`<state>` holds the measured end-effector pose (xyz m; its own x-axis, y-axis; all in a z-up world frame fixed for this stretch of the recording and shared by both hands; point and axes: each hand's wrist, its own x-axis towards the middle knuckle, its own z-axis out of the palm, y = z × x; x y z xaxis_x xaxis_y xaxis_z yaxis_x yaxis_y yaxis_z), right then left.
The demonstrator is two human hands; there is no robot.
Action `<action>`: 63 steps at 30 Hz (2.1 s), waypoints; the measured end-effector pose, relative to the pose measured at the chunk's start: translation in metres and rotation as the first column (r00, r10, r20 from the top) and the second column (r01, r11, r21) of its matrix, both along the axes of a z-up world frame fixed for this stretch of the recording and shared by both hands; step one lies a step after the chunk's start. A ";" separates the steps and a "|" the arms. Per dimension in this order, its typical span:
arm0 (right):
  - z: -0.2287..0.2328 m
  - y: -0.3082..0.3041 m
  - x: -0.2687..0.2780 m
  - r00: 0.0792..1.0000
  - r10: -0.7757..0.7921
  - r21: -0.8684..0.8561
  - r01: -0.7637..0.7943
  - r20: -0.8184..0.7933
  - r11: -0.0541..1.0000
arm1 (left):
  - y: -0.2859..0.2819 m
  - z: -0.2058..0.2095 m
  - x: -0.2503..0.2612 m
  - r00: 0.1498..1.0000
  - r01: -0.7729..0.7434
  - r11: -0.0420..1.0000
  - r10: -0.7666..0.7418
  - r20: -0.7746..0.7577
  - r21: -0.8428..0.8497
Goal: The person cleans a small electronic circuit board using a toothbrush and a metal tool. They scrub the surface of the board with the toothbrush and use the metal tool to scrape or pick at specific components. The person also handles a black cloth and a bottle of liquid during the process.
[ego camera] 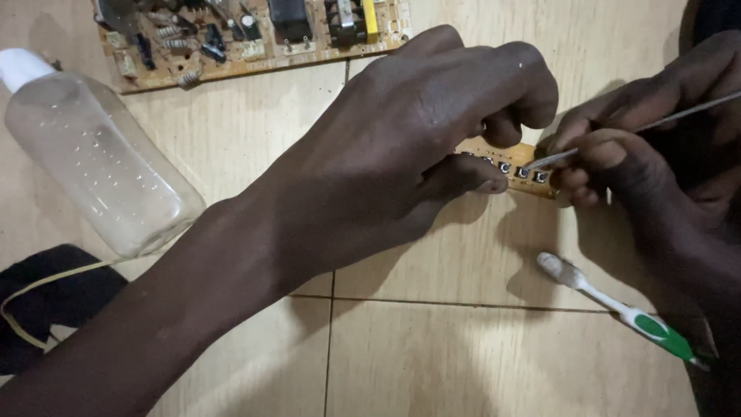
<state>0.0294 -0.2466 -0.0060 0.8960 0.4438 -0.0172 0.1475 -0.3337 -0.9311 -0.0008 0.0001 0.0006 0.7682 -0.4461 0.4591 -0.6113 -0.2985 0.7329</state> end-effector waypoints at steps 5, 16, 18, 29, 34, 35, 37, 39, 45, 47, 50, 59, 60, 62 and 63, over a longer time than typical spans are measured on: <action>-0.006 -0.005 0.001 0.972 -0.079 -0.104 0.057 -0.221 0.993 | -0.001 0.002 -0.001 1.000 -0.018 1.000 0.019 -0.014 0.020; 0.025 0.025 -0.018 0.993 -0.003 -0.032 0.007 0.114 0.999 | -0.003 0.006 -0.001 0.999 -0.039 0.997 0.040 -0.019 0.063; 0.026 0.025 -0.020 0.995 -0.025 -0.054 0.031 0.101 0.998 | -0.002 0.005 -0.001 1.000 -0.026 0.998 0.026 0.007 0.049; 0.012 0.025 -0.021 0.989 -0.135 0.063 0.132 0.053 0.989 | -0.002 0.003 -0.002 0.998 -0.005 1.000 0.005 -0.068 0.000; 0.013 0.025 -0.021 0.984 -0.175 0.132 0.170 0.031 0.977 | -0.002 0.001 -0.001 1.000 0.006 1.000 -0.006 -0.007 -0.002; 0.019 0.026 -0.023 0.987 -0.159 0.095 0.156 0.024 0.983 | -0.001 0.002 -0.001 1.000 0.007 1.000 -0.007 -0.012 0.000; 0.027 0.026 -0.025 0.990 -0.143 0.056 0.142 0.015 0.988 | 0.000 0.003 -0.001 1.000 0.008 1.000 -0.008 -0.019 0.000; 0.031 0.025 -0.025 0.996 -0.063 -0.037 0.066 0.069 0.997 | 0.002 0.004 -0.001 0.999 0.026 1.000 -0.027 -0.039 -0.008; 0.010 0.025 -0.020 0.977 -0.202 0.241 0.214 -0.074 0.946 | 0.004 0.005 -0.003 0.999 0.035 0.999 -0.034 -0.028 0.026; 0.013 0.025 -0.019 0.976 -0.206 0.260 0.217 -0.070 0.941 | 0.003 0.004 -0.001 0.999 0.041 0.999 -0.041 -0.007 0.029; 0.013 0.023 -0.016 0.974 -0.219 0.292 0.228 -0.064 0.929 | 0.002 0.005 -0.001 0.999 0.044 0.998 -0.045 0.013 0.034; 0.025 0.024 -0.008 0.971 -0.225 0.313 0.241 -0.086 0.919 | -0.001 0.010 -0.001 1.000 0.003 0.993 -0.002 -0.011 0.122; 0.026 0.024 -0.007 0.973 -0.206 0.334 0.229 -0.105 0.914 | -0.001 0.011 -0.001 0.999 -0.009 0.991 0.014 -0.039 0.137; 0.025 0.021 -0.006 0.970 -0.211 0.338 0.239 -0.118 0.910 | -0.002 0.010 -0.002 0.999 -0.013 0.988 0.020 -0.039 0.155; 0.024 0.021 -0.003 0.968 -0.216 0.343 0.247 -0.128 0.906 | -0.001 0.011 0.000 0.999 -0.018 0.985 0.025 -0.035 0.173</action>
<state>0.0264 -0.2253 0.0177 0.9763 0.2152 0.0215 0.0210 0.0045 -0.9998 -0.0006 -0.0007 0.0112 0.7936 -0.4991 0.3478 -0.5767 -0.4351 0.6914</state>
